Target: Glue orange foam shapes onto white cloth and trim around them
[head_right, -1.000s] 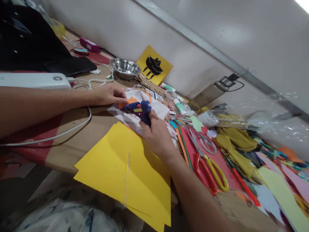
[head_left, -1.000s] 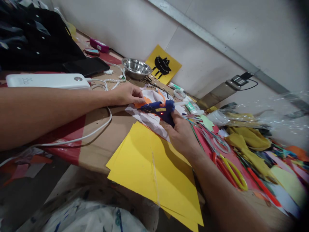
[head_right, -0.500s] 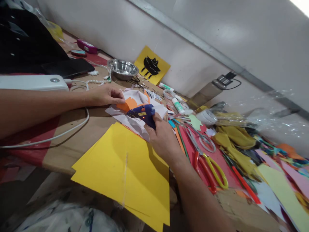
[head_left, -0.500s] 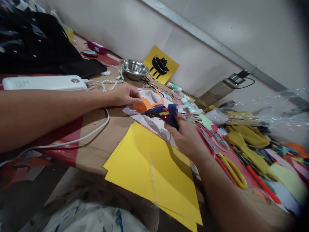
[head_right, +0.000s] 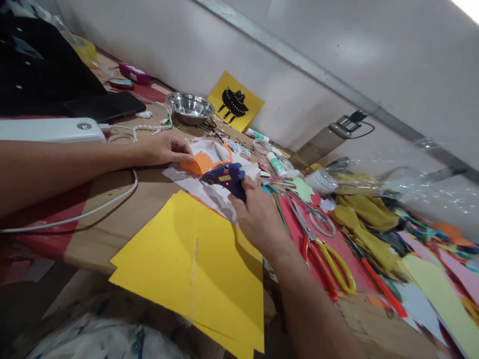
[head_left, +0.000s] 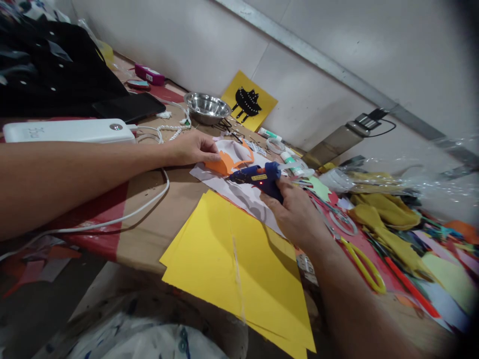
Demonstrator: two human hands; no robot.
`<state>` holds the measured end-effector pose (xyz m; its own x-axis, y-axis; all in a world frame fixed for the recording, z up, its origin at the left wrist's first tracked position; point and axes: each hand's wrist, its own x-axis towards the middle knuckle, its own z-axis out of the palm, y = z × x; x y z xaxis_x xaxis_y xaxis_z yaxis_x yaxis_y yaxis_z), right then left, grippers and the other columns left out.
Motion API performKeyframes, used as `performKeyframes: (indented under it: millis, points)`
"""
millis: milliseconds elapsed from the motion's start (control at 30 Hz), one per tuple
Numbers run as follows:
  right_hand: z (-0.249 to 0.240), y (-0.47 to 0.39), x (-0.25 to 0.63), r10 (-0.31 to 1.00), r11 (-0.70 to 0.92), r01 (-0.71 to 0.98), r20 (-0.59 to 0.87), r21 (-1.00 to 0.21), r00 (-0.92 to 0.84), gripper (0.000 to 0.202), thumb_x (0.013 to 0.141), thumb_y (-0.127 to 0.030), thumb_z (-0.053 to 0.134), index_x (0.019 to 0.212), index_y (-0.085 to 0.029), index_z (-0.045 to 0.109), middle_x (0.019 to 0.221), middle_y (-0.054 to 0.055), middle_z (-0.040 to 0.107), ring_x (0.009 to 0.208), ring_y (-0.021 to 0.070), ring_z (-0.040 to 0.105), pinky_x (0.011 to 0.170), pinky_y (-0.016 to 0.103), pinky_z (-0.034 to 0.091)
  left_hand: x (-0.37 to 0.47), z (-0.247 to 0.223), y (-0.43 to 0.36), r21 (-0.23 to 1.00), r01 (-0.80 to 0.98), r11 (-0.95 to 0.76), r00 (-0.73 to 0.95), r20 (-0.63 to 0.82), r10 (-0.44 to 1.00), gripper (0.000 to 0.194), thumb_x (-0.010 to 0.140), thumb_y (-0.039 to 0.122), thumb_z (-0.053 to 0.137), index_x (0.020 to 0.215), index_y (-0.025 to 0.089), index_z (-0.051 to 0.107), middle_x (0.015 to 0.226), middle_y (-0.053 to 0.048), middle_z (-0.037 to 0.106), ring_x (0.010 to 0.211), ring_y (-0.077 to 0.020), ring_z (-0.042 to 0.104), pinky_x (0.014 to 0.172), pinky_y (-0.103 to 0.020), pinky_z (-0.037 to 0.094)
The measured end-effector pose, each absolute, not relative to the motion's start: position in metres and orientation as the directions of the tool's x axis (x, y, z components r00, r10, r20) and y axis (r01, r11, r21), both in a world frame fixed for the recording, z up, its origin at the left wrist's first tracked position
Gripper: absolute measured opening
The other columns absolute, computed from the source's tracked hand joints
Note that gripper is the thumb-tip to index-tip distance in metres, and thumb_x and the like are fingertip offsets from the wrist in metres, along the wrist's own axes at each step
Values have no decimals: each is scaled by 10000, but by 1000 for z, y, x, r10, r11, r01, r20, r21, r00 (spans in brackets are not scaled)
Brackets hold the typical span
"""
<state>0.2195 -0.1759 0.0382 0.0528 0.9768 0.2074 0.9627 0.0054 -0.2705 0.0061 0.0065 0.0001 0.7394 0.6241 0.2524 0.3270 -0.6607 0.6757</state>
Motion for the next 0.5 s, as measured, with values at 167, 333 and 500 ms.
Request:
performKeyframes:
  millis: [167, 333, 500]
  points:
    - [35, -175, 219, 979, 53, 944, 206, -324, 15, 151, 847, -327, 502, 883, -191, 558, 852, 89, 643, 778, 245, 572, 667, 340, 392, 6, -1, 8, 665, 321, -674, 740, 268, 617, 306, 784, 417, 608, 785, 132, 721, 732, -21, 678, 658, -114, 562, 636, -224, 382]
    - [33, -172, 212, 979, 43, 946, 202, -322, 24, 209, 853, -351, 483, 956, -187, 562, 888, 103, 663, 800, 266, 583, 690, 356, 397, 7, -2, 8, 660, 328, -676, 725, 282, 628, 313, 779, 435, 613, 800, 145, 728, 759, -20, 692, 696, -127, 593, 656, -232, 393]
    - [35, -172, 207, 985, 49, 951, 170, -306, 4, 237, 852, -328, 477, 1009, -176, 568, 939, 119, 672, 846, 286, 591, 700, 363, 402, 7, -2, 5, 694, 334, -638, 720, 249, 648, 342, 767, 464, 619, 817, 146, 734, 736, -18, 700, 672, -127, 596, 618, -225, 391]
